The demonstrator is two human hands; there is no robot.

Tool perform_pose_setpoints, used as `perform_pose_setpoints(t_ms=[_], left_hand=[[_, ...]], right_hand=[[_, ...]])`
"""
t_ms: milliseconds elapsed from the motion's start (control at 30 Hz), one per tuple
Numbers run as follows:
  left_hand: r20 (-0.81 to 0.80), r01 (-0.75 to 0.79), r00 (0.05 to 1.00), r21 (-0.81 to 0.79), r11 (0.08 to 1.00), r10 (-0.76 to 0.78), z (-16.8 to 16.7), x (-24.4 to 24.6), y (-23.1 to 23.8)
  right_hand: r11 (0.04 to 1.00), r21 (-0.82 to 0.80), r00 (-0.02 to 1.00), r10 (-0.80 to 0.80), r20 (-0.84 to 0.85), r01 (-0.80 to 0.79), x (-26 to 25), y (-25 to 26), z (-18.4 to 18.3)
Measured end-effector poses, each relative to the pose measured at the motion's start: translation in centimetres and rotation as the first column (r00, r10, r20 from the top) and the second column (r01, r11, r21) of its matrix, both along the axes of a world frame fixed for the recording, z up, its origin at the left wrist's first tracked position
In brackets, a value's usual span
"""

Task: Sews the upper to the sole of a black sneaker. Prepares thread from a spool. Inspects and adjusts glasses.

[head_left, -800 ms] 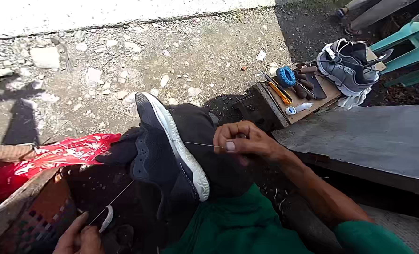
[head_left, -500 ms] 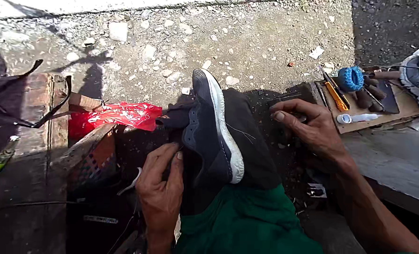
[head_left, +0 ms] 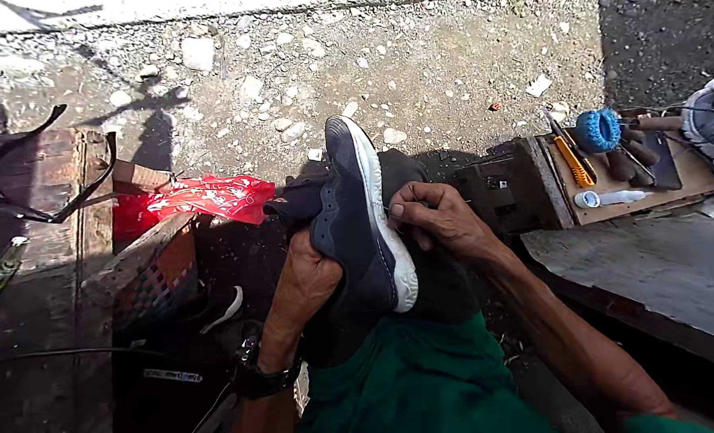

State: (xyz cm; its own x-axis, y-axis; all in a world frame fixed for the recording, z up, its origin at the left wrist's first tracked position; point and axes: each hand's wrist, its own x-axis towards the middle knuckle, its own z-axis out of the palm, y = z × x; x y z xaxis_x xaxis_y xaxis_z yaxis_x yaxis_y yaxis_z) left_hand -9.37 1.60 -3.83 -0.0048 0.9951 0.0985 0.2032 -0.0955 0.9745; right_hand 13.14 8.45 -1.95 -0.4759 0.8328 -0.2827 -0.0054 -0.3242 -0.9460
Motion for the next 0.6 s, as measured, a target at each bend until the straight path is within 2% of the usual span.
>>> perform_pose_setpoints(t_ms=[100, 233, 367, 600], left_hand=[[0.01, 0.0, 1.0, 0.012, 1.0, 0.0, -0.32, 0.04, -0.06], [0.007, -0.004, 1.0, 0.022, 1.0, 0.004, -0.38, 0.1, 0.0], [0.01, -0.018, 1.0, 0.027, 0.999, 0.018, -0.5, 0.17, -0.01], [-0.04, -0.087, 0.995, 0.048, 0.995, 0.089, -0.46, 0.65, -0.04]], right_hand=[[0.983, -0.163, 0.99, 0.068, -0.124, -0.088, 0.17, 0.6, -0.08], [0.954, -0.27, 0.988, 0.099, -0.121, -0.129, 0.15, 0.95, 0.13], [0.962, -0.258, 0.993, 0.065, -0.098, -0.089, 0.12, 0.76, 0.13], [0.989, -0.147, 1.0, -0.008, -0.004, 0.008, -0.32, 0.18, 0.09]])
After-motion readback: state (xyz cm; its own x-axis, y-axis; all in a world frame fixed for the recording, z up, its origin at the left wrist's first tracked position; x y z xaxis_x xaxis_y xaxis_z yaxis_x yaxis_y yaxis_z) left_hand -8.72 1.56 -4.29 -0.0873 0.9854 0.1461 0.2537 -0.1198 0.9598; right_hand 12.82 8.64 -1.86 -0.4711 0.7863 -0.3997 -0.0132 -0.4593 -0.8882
